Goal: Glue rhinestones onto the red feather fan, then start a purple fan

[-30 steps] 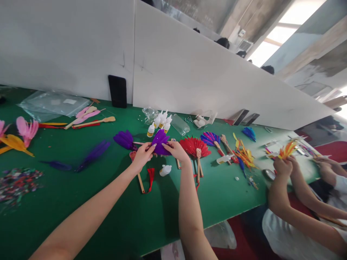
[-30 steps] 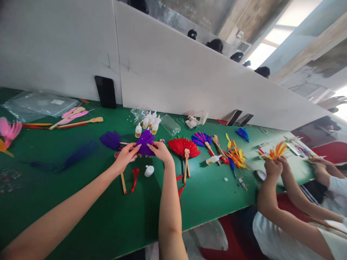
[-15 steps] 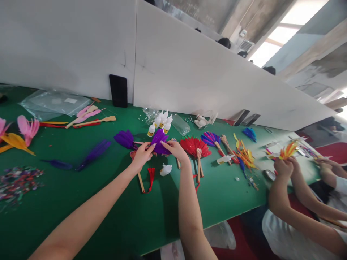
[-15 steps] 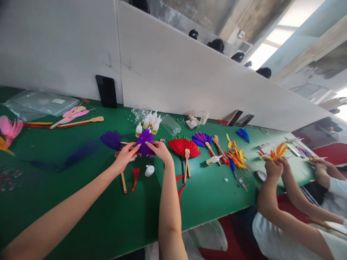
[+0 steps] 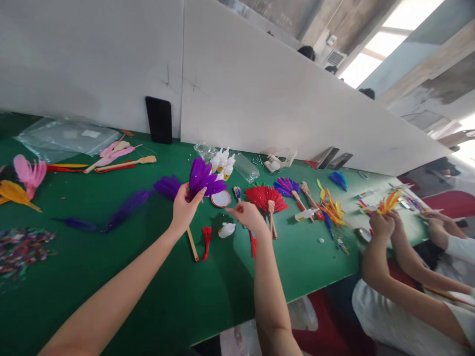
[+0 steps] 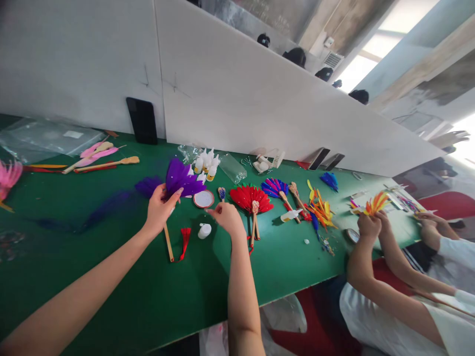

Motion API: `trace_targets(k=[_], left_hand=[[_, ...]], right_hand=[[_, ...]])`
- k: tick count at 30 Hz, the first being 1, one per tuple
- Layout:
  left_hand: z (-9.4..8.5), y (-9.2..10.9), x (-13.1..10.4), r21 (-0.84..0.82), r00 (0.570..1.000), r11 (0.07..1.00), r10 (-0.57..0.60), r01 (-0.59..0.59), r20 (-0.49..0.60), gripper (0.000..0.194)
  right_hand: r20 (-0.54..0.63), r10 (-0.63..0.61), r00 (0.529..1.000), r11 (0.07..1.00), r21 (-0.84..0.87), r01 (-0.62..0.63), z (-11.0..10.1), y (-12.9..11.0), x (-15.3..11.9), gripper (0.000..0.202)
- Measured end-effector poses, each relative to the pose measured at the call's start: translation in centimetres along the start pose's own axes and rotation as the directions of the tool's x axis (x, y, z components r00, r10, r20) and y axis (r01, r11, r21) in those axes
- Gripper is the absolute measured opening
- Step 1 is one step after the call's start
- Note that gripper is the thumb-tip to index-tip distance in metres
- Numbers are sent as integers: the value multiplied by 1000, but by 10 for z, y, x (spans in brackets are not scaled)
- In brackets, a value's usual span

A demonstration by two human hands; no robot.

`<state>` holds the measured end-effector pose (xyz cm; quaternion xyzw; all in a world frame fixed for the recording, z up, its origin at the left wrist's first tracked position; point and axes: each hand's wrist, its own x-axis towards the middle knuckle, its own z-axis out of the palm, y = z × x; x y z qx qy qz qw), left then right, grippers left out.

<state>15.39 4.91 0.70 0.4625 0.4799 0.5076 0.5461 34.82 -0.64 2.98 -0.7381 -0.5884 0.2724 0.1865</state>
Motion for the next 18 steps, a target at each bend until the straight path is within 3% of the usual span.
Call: trace_targets(k=[4, 9, 14, 18], left_hand=[[-7, -6, 4, 15, 991, 997, 79, -78, -108, 37], [-13, -10, 8, 20, 984, 994, 108, -107, -145, 33], [-15, -10, 8, 19, 981, 993, 122, -121, -148, 31], [-15, -9, 6, 14, 981, 992, 128, -127, -148, 32]], right_hand=[[59, 19, 998, 964, -266, -3, 27, -1, -1, 45], [103, 23, 994, 860, -510, 33, 48, -8, 6, 37], [160, 47, 986, 776, -627, 65, 60, -12, 5, 31], [220, 42, 975, 753, -648, 114, 56, -13, 3, 33]])
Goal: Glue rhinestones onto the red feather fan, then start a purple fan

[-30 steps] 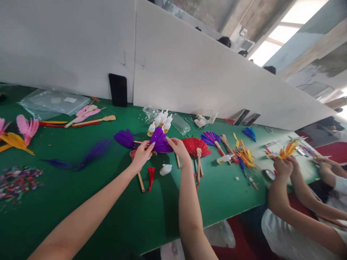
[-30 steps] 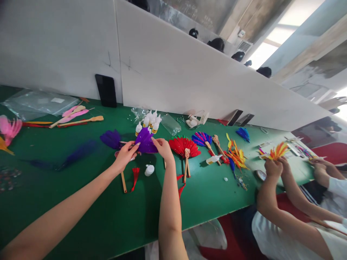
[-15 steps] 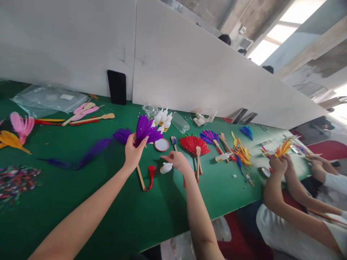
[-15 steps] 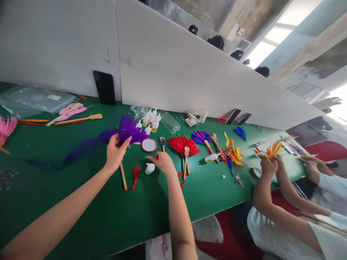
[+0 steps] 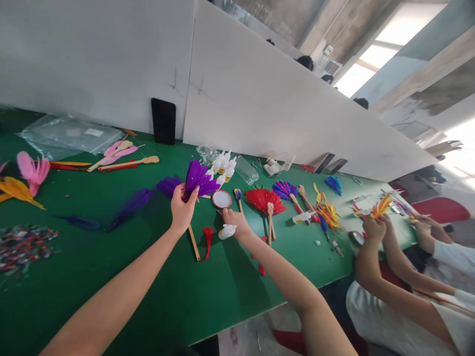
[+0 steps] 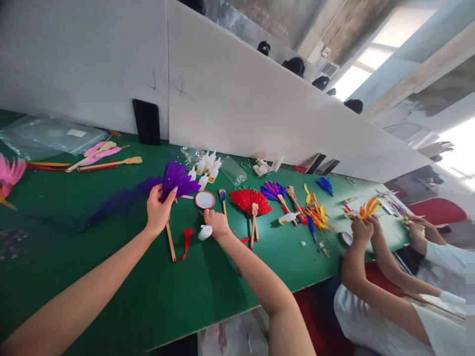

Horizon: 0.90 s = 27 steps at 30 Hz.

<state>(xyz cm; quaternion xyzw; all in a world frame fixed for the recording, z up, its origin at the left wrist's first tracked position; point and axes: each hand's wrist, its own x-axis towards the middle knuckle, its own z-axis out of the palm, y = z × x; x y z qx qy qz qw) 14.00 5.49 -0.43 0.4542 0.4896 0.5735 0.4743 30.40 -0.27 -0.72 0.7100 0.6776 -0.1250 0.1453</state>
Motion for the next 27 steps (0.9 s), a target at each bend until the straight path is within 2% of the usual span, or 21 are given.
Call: trace_targets(k=[3, 8, 15, 17, 20, 21, 24, 27], left_hand=[[-1, -1, 0, -12, 1000, 1000, -7, 7, -2, 32], [2, -5, 0, -54, 995, 996, -70, 74, 72, 35], [3, 8, -3, -96, 961, 980, -149, 175, 234, 34], [2, 12, -4, -96, 947, 976, -163, 196, 277, 35], [4, 13, -7, -85, 917, 970, -186, 229, 354, 37], [6, 13, -8, -77, 902, 967, -194, 241, 386, 39], [11, 11, -11, -51, 852, 961, -217, 273, 477, 44], [16, 9, -14, -25, 815, 957, -233, 290, 530, 43]], right_hand=[[-24, -10, 1000, 1000, -2, 10, -12, 5, -1, 33], [-180, 49, 983, 998, 54, -40, -33, 7, 6, 32], [-340, 132, 931, 944, 328, -14, -35, 0, 14, 23], [-378, 162, 912, 897, 441, 23, -40, 6, 15, 24], [-409, 172, 896, 777, 616, 132, -54, 17, 16, 46], [-413, 153, 898, 727, 662, 181, -60, 20, 17, 50], [-429, 47, 902, 587, 743, 322, -75, 23, 17, 44], [-462, -24, 887, 471, 777, 418, -79, 19, 16, 75]])
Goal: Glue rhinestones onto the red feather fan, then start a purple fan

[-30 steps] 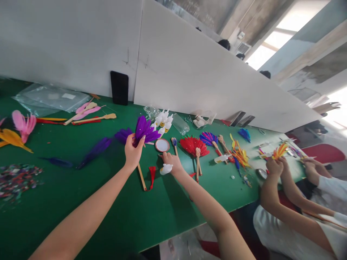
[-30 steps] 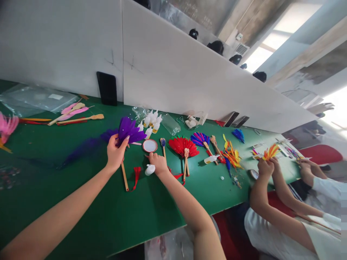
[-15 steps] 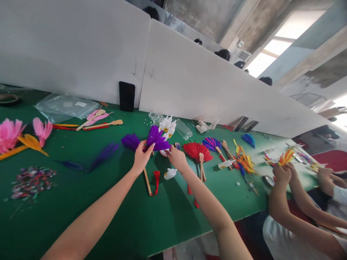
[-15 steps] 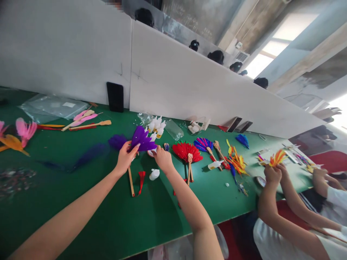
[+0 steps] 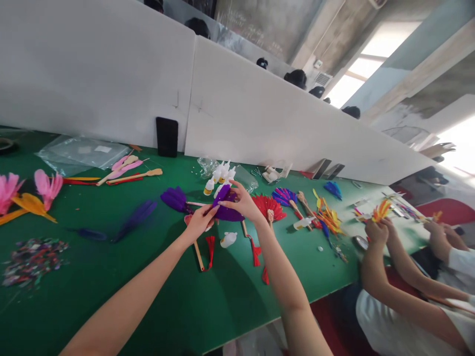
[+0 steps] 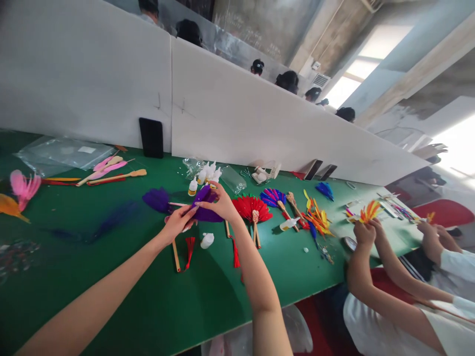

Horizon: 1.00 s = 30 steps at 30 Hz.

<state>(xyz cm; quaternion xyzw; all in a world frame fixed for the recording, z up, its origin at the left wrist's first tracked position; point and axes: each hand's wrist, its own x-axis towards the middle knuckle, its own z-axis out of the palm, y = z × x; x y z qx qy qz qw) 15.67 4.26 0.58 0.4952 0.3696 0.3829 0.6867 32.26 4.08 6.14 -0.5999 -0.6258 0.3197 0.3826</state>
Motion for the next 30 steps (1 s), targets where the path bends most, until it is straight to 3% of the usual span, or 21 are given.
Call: trace_targets(k=[2, 7, 10, 19, 30], left_hand=[[2, -2, 0, 14, 1000, 1000, -13, 13, 25, 40], [3, -8, 0, 50, 999, 998, -28, 26, 42, 34], [2, -11, 1, 60, 999, 998, -36, 34, 38, 34], [2, -12, 0, 60, 997, 996, -66, 64, 38, 40], [4, -14, -1, 91, 995, 993, -85, 80, 52, 40]], right_hand=[[3, -14, 1000, 999, 35, 14, 3, 0, 0, 81], [-24, 27, 999, 1000, 12, -26, 13, 10, 0, 43], [-40, 36, 999, 999, 37, -35, 16, 15, 1, 33], [-103, 51, 993, 997, 55, -46, 22, 25, 2, 20], [-190, 83, 978, 996, -23, -89, 32, 34, 0, 19]])
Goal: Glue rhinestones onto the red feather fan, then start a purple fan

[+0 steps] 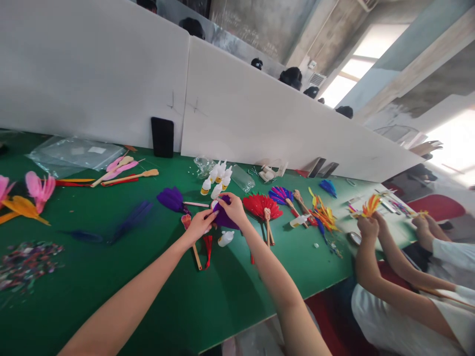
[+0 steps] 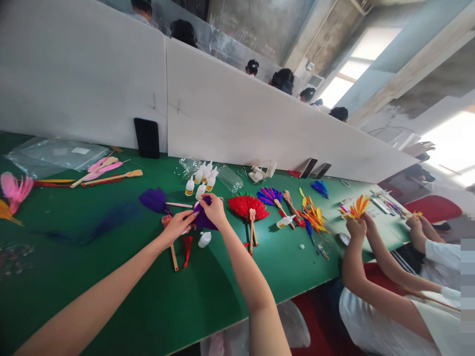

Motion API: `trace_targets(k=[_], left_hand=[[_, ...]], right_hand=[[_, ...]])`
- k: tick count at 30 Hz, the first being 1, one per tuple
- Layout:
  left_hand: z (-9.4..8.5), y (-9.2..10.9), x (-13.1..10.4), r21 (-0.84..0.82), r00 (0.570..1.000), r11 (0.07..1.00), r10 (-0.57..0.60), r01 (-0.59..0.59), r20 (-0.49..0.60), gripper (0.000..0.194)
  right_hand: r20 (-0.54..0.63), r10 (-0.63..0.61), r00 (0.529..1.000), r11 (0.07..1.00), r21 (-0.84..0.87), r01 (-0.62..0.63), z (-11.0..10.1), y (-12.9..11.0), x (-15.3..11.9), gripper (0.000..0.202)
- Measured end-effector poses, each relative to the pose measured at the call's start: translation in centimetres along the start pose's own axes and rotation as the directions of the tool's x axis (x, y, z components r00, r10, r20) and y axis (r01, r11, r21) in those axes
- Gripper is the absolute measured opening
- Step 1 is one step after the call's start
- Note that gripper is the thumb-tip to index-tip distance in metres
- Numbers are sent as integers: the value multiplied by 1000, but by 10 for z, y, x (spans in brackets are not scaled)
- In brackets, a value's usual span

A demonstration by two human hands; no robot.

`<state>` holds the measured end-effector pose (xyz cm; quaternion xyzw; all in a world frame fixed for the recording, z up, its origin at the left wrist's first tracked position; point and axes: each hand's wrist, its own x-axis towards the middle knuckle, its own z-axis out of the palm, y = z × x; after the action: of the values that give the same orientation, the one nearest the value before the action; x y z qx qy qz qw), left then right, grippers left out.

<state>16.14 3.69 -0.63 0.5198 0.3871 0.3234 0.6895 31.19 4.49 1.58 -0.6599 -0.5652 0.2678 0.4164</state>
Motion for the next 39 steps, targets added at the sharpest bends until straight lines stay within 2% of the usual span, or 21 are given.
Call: trace_targets(k=[8, 16, 18, 22, 27, 34, 39], left_hand=[[2, -2, -2, 0, 999, 1000, -21, 21, 29, 36], [3, -3, -5, -35, 998, 998, -59, 60, 32, 39], [3, -4, -5, -42, 997, 997, -66, 68, 38, 41], [3, -6, -5, -54, 996, 995, -77, 79, 44, 45], [2, -5, -5, -72, 996, 995, -72, 75, 44, 46], [3, -7, -3, -88, 997, 994, -67, 71, 42, 49], [2, -6, -4, -92, 997, 993, -67, 71, 39, 47]], right_hand=[[-29, 29, 999, 999, -15, -29, 4, 7, -1, 21], [210, 24, 977, 995, 94, -45, -21, -1, -4, 40], [232, 14, 973, 993, 107, -40, -25, -2, -5, 45], [250, 41, 967, 987, 138, -77, -25, 1, -5, 43], [249, 82, 965, 977, 173, -127, -24, 5, -3, 40], [199, 102, 975, 971, 193, -141, -19, 8, -3, 30], [177, 124, 976, 969, 192, -158, -14, 10, -2, 31]])
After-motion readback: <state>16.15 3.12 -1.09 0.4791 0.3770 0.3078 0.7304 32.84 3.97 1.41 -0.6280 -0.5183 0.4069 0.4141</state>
